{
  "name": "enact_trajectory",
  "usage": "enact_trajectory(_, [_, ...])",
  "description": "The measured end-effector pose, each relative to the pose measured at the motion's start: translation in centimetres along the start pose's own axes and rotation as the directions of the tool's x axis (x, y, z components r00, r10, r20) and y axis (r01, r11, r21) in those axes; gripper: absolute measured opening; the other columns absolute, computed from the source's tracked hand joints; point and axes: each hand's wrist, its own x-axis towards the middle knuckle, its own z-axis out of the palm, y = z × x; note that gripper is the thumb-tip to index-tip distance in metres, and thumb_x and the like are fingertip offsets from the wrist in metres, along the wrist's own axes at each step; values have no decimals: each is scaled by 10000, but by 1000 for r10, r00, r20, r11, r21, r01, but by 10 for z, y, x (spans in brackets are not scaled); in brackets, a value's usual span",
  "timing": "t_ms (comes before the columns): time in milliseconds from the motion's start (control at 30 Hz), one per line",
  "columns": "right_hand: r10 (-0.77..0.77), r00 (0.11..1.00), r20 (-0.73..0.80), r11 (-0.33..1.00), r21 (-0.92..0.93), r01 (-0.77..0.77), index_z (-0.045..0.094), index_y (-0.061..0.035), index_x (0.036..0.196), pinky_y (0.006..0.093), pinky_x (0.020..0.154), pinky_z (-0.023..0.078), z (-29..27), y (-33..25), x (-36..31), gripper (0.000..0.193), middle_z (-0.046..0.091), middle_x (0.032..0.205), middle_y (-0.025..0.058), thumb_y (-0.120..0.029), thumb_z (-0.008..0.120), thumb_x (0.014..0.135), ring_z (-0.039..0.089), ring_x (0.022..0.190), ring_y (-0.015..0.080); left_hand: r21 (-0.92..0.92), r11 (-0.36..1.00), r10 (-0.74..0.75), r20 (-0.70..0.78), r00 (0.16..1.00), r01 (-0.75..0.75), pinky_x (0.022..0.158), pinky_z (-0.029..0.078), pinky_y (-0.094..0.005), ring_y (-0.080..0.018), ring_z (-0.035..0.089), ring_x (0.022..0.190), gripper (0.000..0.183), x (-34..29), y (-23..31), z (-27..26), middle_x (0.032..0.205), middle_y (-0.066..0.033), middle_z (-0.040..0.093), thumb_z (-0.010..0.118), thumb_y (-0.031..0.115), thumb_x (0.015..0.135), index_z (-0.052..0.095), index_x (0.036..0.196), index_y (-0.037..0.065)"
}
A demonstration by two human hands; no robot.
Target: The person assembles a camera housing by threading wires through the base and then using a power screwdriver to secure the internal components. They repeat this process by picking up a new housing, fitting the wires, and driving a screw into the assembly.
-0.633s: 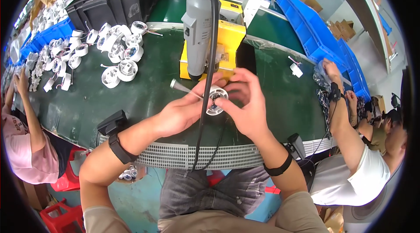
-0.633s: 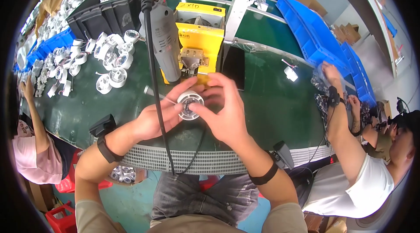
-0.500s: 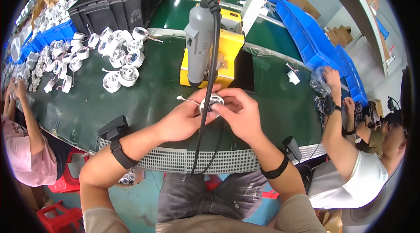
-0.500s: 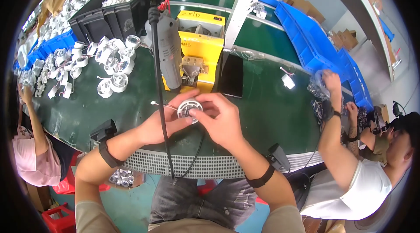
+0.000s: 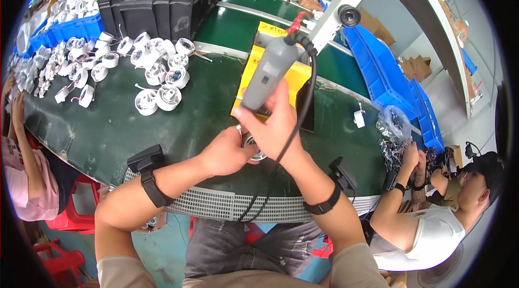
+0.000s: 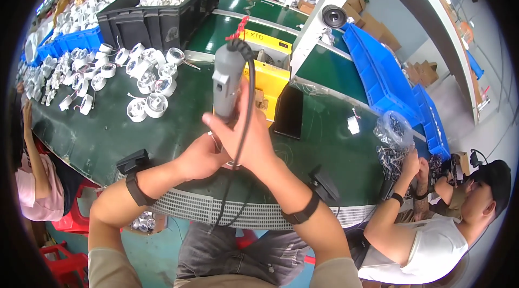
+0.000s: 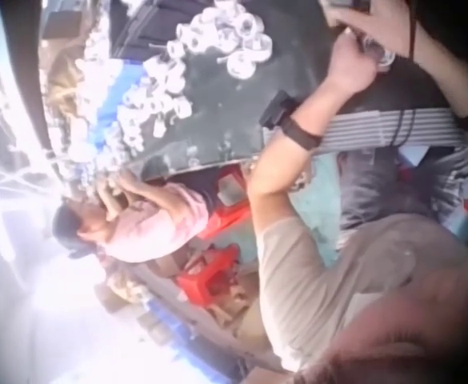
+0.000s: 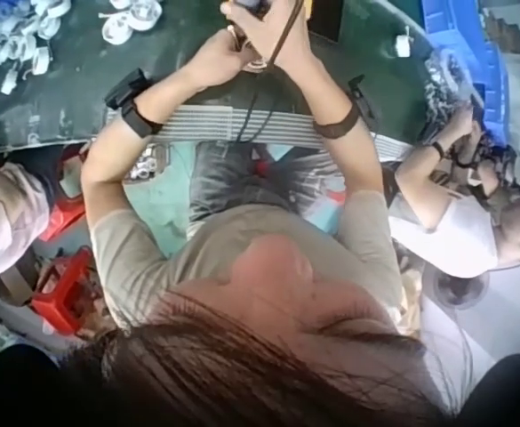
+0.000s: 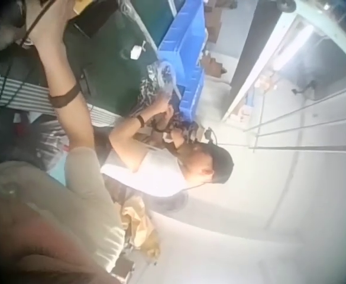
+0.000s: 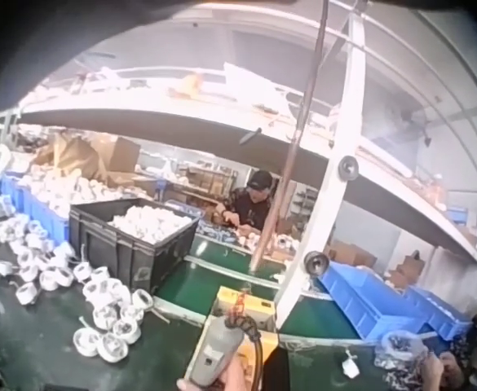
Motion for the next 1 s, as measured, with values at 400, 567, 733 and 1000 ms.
enact_trajectory(400, [-94,803,-589,875,336,349,247,-12,1366,288,451,416,-7,-16,40,506,465,682,57,-151,497,949,487,470,144,-270,959,-103,-54,993,85,727,605,-295,-179,636,922,323,3,8,0,1070,-113,575,566,12,862,514,1177,-35])
enact_trajectory(567, [-92,812,-576,870,349,347,246,-10,1366,289,451,417,-6,-12,44,512,472,695,59,-167,504,953,489,473,148,-247,964,-113,-44,993,98,729,607,-299,-184,636,931,325,2,12,-2,1074,-121,574,566,13,861,514,1177,-37])
enact_trajectory(733, [-93,815,-573,873,346,343,253,-10,1356,293,451,415,-4,-9,47,502,473,686,64,-177,507,956,491,476,152,-246,964,-115,-39,993,102,735,609,-307,-191,638,933,325,5,10,-2,1082,-128,572,567,17,860,513,1175,-42])
enact_trajectory(1000, [-66,837,-542,878,367,307,306,-26,1276,297,448,410,-1,-7,41,379,474,661,70,-163,478,968,467,460,148,-384,909,-230,-136,964,163,763,606,-371,-241,656,886,310,3,14,-2,1068,-143,568,522,12,905,451,1201,-50])
